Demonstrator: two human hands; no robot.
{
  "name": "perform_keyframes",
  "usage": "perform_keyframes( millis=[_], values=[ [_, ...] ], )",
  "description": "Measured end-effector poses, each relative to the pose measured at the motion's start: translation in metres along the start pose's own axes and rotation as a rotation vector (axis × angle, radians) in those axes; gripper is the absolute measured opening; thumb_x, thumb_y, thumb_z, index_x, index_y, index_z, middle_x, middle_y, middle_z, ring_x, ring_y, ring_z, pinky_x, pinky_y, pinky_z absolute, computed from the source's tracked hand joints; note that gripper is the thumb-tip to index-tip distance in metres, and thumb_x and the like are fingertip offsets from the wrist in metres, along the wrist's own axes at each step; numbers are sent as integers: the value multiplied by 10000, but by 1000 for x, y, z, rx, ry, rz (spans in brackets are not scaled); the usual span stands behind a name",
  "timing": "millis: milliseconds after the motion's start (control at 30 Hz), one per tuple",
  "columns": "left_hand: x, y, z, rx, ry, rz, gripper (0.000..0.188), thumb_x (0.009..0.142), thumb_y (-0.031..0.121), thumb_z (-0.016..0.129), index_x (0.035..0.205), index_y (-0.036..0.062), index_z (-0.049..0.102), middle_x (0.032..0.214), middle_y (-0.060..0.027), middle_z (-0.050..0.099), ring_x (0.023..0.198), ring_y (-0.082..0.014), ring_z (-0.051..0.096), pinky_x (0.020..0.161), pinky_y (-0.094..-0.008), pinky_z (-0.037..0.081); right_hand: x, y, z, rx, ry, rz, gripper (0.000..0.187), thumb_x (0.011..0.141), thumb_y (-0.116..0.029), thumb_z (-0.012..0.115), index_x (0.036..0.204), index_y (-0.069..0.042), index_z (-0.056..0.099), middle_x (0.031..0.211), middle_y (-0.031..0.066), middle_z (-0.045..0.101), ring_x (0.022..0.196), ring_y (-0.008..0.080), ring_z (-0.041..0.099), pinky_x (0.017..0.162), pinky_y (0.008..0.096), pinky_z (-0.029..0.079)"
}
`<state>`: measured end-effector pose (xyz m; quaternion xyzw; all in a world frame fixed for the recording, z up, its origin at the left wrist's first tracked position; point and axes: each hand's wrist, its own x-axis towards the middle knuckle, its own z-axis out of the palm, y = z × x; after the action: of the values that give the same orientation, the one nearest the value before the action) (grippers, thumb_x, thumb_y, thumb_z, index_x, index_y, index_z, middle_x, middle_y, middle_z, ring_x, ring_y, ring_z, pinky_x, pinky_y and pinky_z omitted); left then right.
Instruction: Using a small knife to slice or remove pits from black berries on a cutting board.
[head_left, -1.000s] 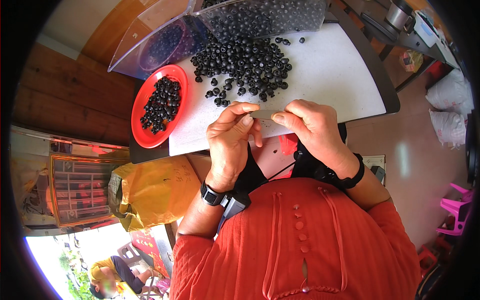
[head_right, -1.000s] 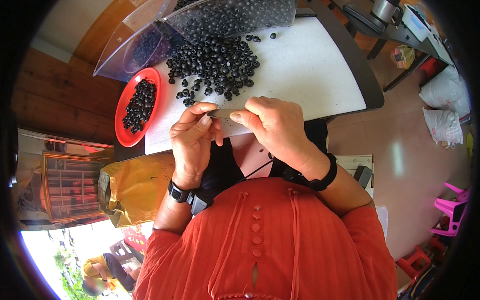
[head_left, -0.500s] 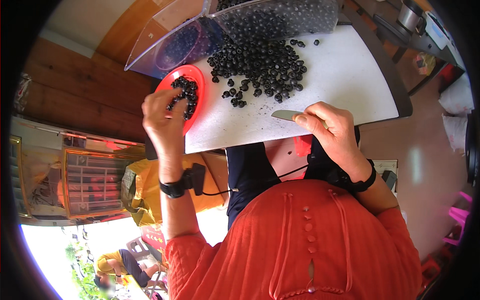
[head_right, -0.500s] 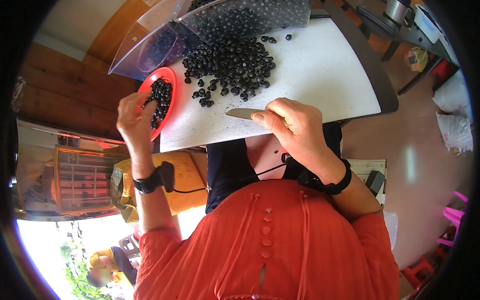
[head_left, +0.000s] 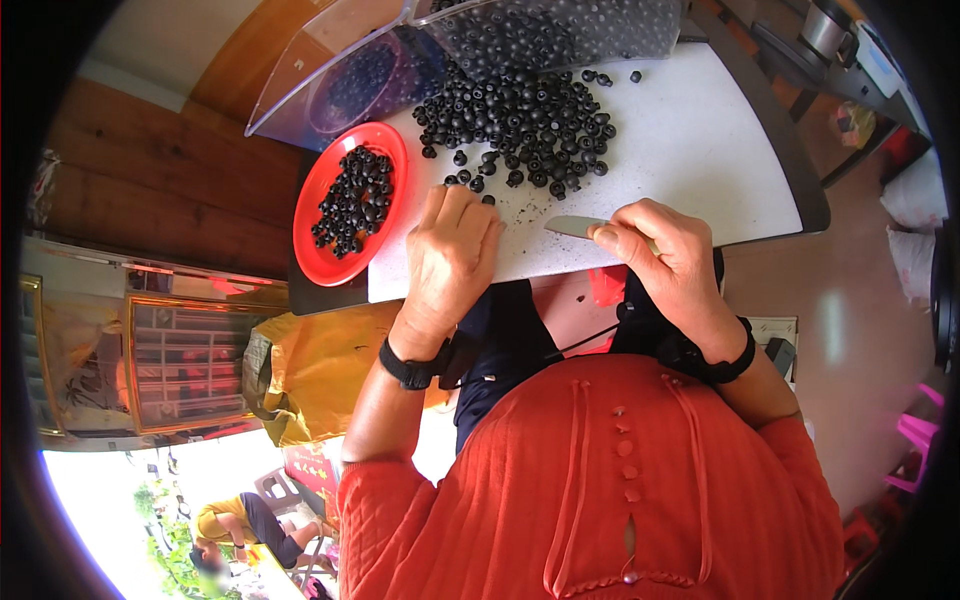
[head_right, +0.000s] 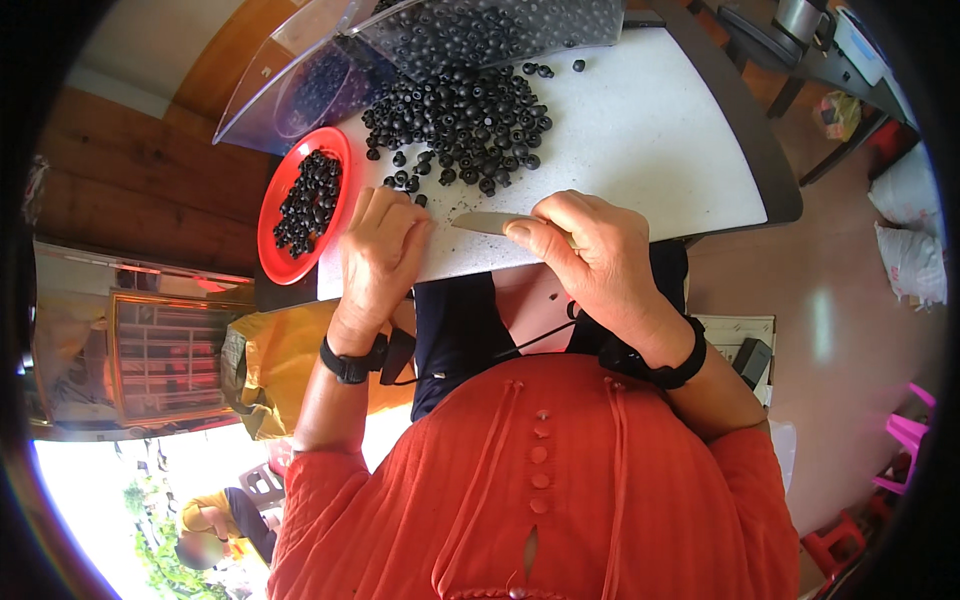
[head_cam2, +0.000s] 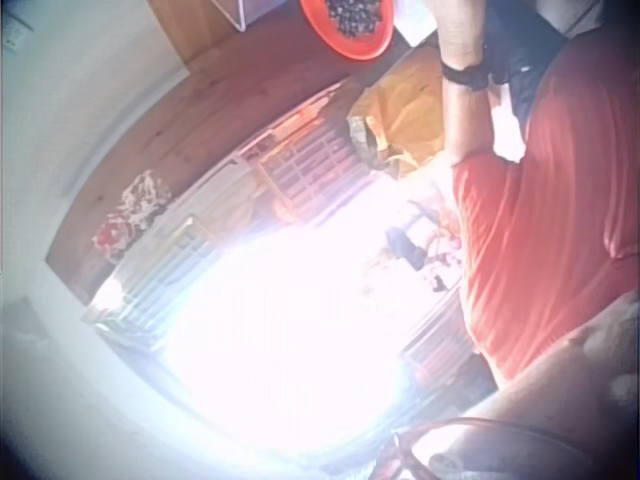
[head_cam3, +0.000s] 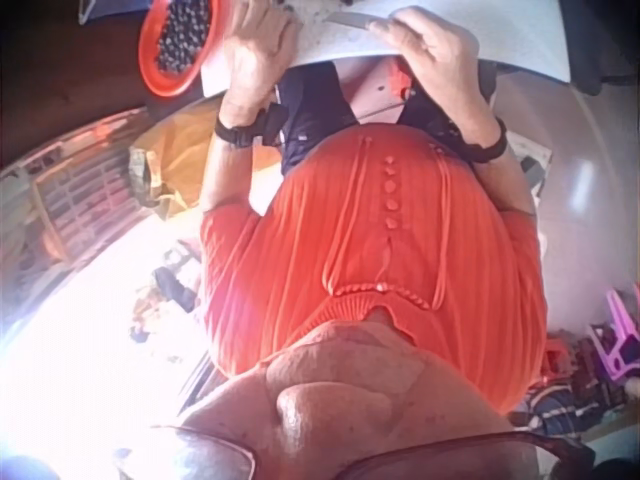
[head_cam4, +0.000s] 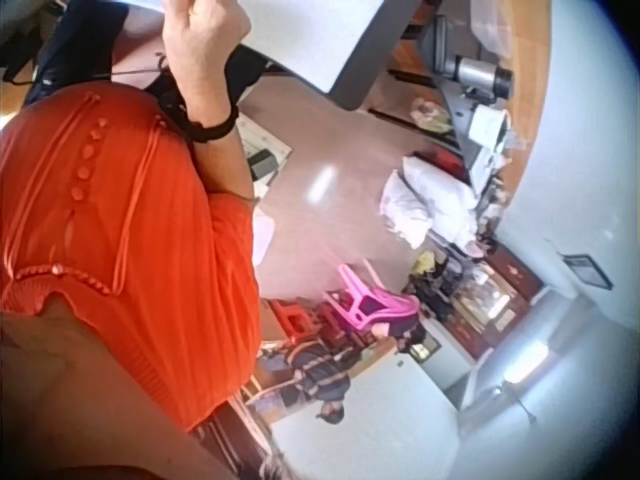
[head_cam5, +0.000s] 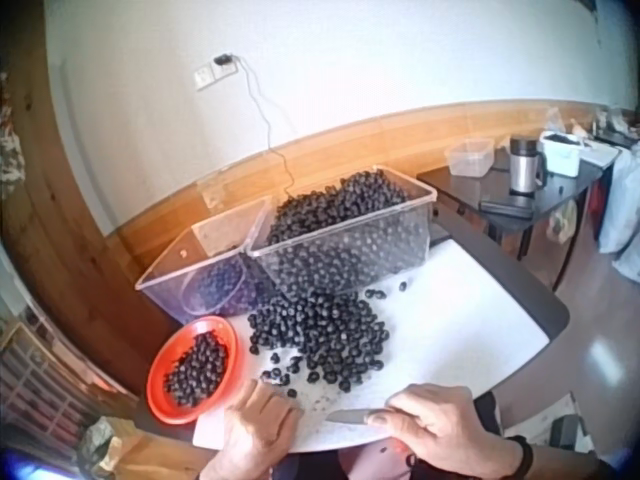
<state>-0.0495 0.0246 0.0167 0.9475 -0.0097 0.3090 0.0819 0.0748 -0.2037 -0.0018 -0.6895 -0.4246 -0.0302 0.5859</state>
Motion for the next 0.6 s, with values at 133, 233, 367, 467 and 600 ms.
perform_keyframes(
  millis=[133, 233, 367, 467, 600],
  values=[
    [-14, 6, -10, -175, 49, -144, 152, 817, 10, 784, 943, 31, 703, 901, -106, 643, 853, -324, 637, 709, -423, 535, 1, 2, 0, -24, -1, -18, 255, 970, -183, 772, 821, -2, 671, 641, 76, 581, 517, 169, 519, 507, 333, 401],
    [-10, 9, -8, -157, 91, -273, 160, 822, 17, 796, 956, 23, 707, 897, -119, 643, 860, -334, 632, 727, -430, 530, 0, 2, 2, -7, 8, -12, 252, 967, -179, 773, 819, -3, 670, 640, 82, 580, 516, 176, 522, 506, 335, 401],
    [4, 11, 3, -65, 71, -148, 183, 806, 22, 793, 964, 16, 700, 917, -124, 628, 884, -342, 619, 719, -444, 530, 1, 3, 3, -15, 17, -14, 234, 961, -170, 775, 824, -8, 676, 649, 87, 589, 520, 183, 534, 505, 333, 405],
    [6, 10, 9, 30, 20, -118, 205, 786, 10, 782, 973, 13, 699, 942, -128, 620, 895, -350, 617, 726, -451, 537, 0, 2, 4, -24, 28, -41, 224, 957, -167, 776, 828, -11, 679, 656, 85, 595, 526, 190, 536, 510, 334, 409],
    [9, 11, 6, 82, -68, -182, 178, 832, -2, 743, 1007, 1, 718, 958, -138, 631, 969, -354, 616, 798, -447, 531, 0, 1, 2, -21, 36, -41, 238, 956, -177, 775, 819, -13, 671, 661, 87, 594, 528, 204, 524, 519, 344, 411]
  ],
)
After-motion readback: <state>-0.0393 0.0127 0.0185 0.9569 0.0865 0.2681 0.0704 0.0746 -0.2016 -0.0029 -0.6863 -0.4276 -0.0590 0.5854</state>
